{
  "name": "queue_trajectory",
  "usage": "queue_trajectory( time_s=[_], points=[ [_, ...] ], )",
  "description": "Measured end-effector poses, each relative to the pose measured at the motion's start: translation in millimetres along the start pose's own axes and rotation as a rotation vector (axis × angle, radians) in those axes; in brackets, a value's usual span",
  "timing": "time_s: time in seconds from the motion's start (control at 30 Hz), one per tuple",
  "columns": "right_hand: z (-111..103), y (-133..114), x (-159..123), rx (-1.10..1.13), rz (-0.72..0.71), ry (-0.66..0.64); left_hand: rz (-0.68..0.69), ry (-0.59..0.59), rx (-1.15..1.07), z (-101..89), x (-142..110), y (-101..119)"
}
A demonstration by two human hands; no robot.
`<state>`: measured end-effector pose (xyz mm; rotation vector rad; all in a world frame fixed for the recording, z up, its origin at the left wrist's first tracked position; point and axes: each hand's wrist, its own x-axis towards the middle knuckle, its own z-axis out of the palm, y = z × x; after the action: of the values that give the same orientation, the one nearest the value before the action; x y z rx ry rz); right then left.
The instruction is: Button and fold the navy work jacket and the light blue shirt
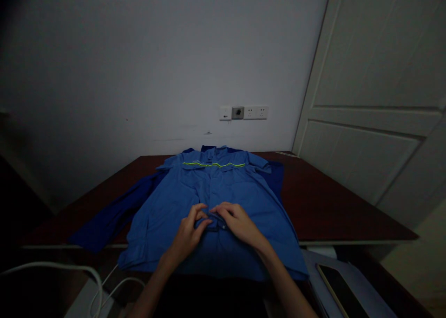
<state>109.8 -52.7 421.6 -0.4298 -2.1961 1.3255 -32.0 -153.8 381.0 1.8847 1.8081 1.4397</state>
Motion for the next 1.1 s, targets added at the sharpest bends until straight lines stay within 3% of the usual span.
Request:
queue_trajectory(
  time_s=[0.23, 0.67, 0.8, 0.97, 1.1],
  points=[
    [-3, 7, 8, 0.155, 0.103, 0.013, 0.250, 0.061, 0.253, -1.6, 3, -6],
    [-8, 4, 13, 0.004, 0.029, -0.063, 0.416, 0.052, 0.609, -6.8, 6, -1],
    [-12, 1, 14, -0.083, -0.060, -0.065, 0.348, 0.026, 0.422, -9.1, 9, 2],
    [-10, -6, 10, -0.273, -0.181, -0.037, 0.111, 0.033, -0.009, -17.5, 17, 5],
    [-4, -8, 7, -0.366, -0.285, -0.020, -0.022, -0.073, -0.186, -18.0, 22, 3]
  ],
)
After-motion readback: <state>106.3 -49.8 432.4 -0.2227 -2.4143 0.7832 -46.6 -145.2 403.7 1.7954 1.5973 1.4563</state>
